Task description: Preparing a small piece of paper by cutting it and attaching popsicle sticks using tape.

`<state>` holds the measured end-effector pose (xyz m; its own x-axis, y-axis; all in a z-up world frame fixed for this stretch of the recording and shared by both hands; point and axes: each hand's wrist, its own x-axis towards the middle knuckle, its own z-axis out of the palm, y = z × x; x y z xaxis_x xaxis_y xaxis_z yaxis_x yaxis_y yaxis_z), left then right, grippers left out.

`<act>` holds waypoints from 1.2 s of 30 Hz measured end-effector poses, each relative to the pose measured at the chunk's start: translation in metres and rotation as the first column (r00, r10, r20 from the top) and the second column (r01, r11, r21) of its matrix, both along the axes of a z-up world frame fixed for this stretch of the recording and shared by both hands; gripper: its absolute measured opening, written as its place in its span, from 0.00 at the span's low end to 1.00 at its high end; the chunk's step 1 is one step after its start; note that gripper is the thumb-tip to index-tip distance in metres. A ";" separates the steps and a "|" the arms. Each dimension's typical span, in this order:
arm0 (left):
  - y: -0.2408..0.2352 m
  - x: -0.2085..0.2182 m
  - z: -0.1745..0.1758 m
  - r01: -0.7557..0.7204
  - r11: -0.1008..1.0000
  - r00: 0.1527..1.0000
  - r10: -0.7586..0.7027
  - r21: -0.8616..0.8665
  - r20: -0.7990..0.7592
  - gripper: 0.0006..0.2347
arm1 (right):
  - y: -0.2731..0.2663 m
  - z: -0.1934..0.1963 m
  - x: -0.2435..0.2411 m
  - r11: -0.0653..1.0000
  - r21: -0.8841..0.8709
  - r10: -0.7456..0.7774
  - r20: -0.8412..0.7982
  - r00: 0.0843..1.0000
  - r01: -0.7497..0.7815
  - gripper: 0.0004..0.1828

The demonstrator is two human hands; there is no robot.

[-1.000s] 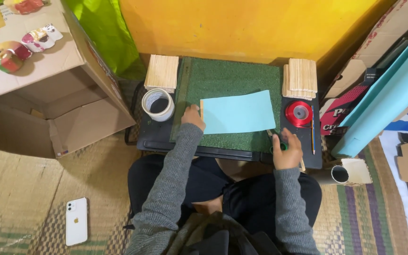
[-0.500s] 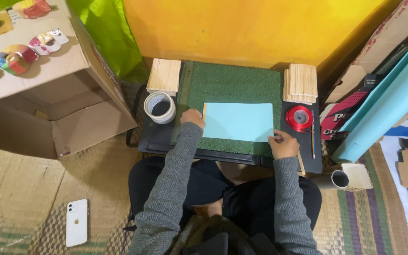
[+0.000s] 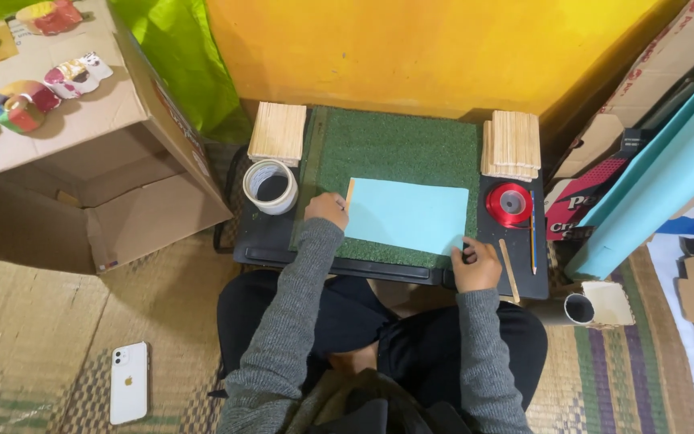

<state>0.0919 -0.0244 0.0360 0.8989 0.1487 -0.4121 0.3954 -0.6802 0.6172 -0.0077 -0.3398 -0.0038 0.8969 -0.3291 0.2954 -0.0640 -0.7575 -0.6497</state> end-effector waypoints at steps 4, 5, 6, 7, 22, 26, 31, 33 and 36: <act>-0.003 -0.007 0.008 0.008 1.000 1.000 -0.008 0.003 0.021 0.09 | -0.007 -0.015 0.007 1.000 -0.020 0.013 0.012 1.000 -0.012 0.16; -0.003 -0.008 0.010 0.011 1.000 1.000 -0.012 0.022 0.020 0.10 | -0.007 -0.016 0.007 1.000 -0.020 0.012 0.004 1.000 -0.012 0.16; -0.004 -0.009 0.012 0.014 0.999 1.000 -0.015 0.041 0.019 0.10 | -0.008 -0.018 0.007 1.000 -0.019 0.012 -0.004 1.000 -0.012 0.16; -0.004 -0.009 0.009 0.017 0.999 1.000 -0.018 0.042 0.018 0.10 | -0.006 -0.018 0.005 1.000 -0.018 0.009 -0.006 1.000 -0.009 0.16; -0.001 -0.002 -0.019 -0.066 0.998 0.996 0.067 -0.011 0.066 0.09 | -0.033 -0.023 -0.015 0.975 -0.218 0.017 -0.078 0.997 -0.034 0.32; -0.001 -0.011 -0.008 -0.050 0.998 0.998 0.052 -0.029 0.047 0.11 | -0.047 -0.015 -0.008 0.997 -0.069 0.015 -0.219 0.976 -0.031 0.37; 0.002 -0.016 -0.007 -0.048 0.998 0.995 0.051 -0.039 0.086 0.12 | -0.059 0.004 -0.005 0.992 0.109 -0.013 -0.380 0.925 0.059 0.39; 0.005 -0.017 -0.013 -0.061 0.996 0.990 0.069 -0.071 0.127 0.12 | -0.065 0.013 -0.008 0.985 0.166 0.042 -0.482 0.875 0.043 0.40; 0.003 -0.027 0.004 -0.065 0.994 0.979 0.080 -0.089 0.188 0.11 | -0.070 0.014 -0.009 0.985 0.172 0.089 -0.632 0.770 0.027 0.47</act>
